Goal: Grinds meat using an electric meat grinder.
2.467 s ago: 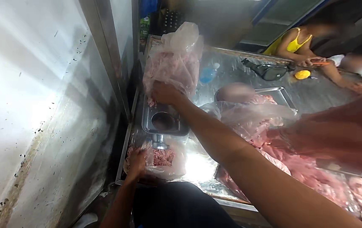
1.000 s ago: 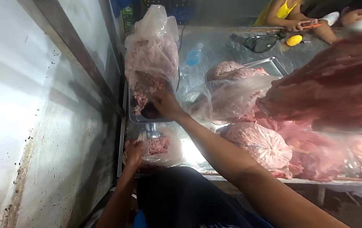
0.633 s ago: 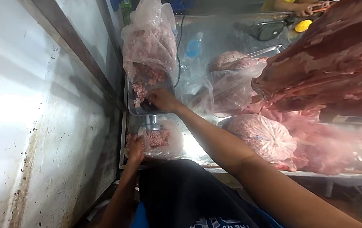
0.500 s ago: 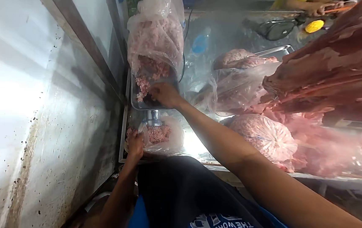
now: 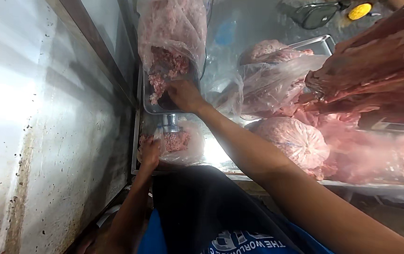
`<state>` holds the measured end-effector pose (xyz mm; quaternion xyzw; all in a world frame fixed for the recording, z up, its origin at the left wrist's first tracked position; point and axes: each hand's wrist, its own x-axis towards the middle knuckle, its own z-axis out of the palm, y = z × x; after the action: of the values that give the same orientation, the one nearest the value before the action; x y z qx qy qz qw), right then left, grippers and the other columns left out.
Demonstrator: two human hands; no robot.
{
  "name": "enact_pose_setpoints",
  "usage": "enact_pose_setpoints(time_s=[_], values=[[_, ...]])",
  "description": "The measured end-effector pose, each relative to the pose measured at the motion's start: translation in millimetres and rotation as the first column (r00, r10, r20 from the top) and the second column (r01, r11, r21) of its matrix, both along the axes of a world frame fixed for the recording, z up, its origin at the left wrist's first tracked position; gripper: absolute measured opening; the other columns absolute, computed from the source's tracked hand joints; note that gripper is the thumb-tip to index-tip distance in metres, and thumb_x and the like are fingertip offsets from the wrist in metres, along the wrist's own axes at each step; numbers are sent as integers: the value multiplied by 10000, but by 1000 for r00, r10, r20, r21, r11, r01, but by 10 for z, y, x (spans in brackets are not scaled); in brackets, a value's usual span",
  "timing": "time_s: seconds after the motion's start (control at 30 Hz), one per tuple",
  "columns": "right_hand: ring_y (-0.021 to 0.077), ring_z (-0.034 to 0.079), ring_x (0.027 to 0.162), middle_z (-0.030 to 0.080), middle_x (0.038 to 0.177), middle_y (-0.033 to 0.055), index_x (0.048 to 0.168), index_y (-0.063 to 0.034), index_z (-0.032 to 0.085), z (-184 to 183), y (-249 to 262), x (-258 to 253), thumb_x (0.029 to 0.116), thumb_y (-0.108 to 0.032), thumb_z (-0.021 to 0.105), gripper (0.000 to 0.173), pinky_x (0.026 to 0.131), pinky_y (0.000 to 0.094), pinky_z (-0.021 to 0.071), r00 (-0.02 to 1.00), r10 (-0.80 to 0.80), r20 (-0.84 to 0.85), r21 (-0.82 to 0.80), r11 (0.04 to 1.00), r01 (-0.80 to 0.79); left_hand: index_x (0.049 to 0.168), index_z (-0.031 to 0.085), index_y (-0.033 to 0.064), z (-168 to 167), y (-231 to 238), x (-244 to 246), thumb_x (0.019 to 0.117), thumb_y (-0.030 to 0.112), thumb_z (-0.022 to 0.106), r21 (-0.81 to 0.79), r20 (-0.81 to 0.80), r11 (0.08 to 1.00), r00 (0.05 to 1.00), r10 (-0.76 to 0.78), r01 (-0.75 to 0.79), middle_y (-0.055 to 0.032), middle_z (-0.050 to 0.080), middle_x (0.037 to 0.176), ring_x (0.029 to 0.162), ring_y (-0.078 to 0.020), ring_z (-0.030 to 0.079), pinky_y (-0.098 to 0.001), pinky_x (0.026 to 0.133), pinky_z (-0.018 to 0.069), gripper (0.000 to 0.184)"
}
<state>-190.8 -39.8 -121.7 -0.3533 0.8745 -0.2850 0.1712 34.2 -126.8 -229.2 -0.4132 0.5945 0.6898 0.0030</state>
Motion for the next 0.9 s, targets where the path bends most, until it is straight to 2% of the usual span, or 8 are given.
enact_pose_setpoints(time_s=[0.13, 0.3, 0.4, 0.53, 0.63, 0.7, 0.83, 0.9], values=[[322, 642, 1203, 685, 1249, 171, 1252, -40, 697, -21, -147, -66, 1018, -157, 552, 298, 1068, 511, 488, 1000, -23, -3, 0, 1000, 23, 1177, 642, -27, -5, -21, -48, 1017, 92, 550, 8, 23, 1000, 1000, -3, 2, -147, 652, 1029, 878, -186, 647, -358, 759, 564, 219], [376, 490, 1400, 554, 1463, 217, 1441, -41, 566, -268, -641, -348, 1036, -410, 550, 548, 1183, 580, 367, 999, 36, -6, 17, 999, -35, 1219, 640, -24, 23, 21, -91, 1024, 99, 545, -7, 27, 999, 999, -32, 32, -153, 662, 1068, 922, -191, 653, -367, 798, 571, 249], [373, 540, 1333, 600, 1370, 222, 1363, -6, 600, -422, -694, -237, 987, -346, 616, 507, 1136, 548, 423, 979, 181, -91, 42, 983, -178, 1225, 641, -23, 33, -9, -105, 1017, 97, 546, -10, -6, 1000, 1000, -23, 23, -148, 668, 1051, 905, -186, 662, -363, 788, 579, 258], [366, 562, 1294, 640, 1293, 174, 1171, -67, 725, -365, -375, -150, 988, -291, 663, 296, 1073, 547, 481, 919, 369, -141, 228, 915, -333, 1232, 639, -30, 10, -38, -31, 1017, 84, 540, -22, 1, 1000, 1000, 13, -13, -155, 672, 1105, 955, -187, 666, -368, 831, 580, 262], [402, 582, 1244, 655, 1242, 195, 1153, -57, 723, -190, -184, -303, 869, -106, 744, 289, 1040, 581, 504, 973, 203, -105, 225, 958, -176, 1261, 625, -34, -7, -6, 15, 1028, 107, 554, -40, 68, 999, 998, -5, 8, -173, 661, 1169, 1024, -190, 654, -373, 890, 562, 281], [400, 584, 1265, 639, 1292, 215, 1249, -58, 696, 5, -137, -393, 878, 6, 657, 379, 1072, 567, 486, 989, 89, -122, 164, 984, -68, 1250, 630, -36, -8, 5, -12, 1027, 107, 560, -46, 82, 999, 996, -19, 23, -172, 666, 1145, 1001, -189, 655, -370, 874, 562, 274], [375, 485, 1405, 544, 1475, 201, 1347, -58, 642, 120, -312, -533, 977, -75, 562, 379, 1151, 559, 417, 971, -1, -239, 155, 987, 39, 1217, 631, -32, 55, -23, -138, 1017, 92, 554, -16, 33, 1000, 999, -1, 2, -157, 666, 1066, 918, -189, 657, -371, 798, 576, 248], [403, 533, 1353, 549, 1463, 214, 1402, -34, 581, 133, -407, -592, 996, -137, 546, 420, 1061, 616, 474, 972, -65, -226, 232, 966, 118, 1211, 641, -21, 89, -52, -190, 1021, 97, 546, -16, 14, 1000, 1000, -4, 4, -150, 672, 1048, 908, -194, 661, -379, 797, 577, 243]])
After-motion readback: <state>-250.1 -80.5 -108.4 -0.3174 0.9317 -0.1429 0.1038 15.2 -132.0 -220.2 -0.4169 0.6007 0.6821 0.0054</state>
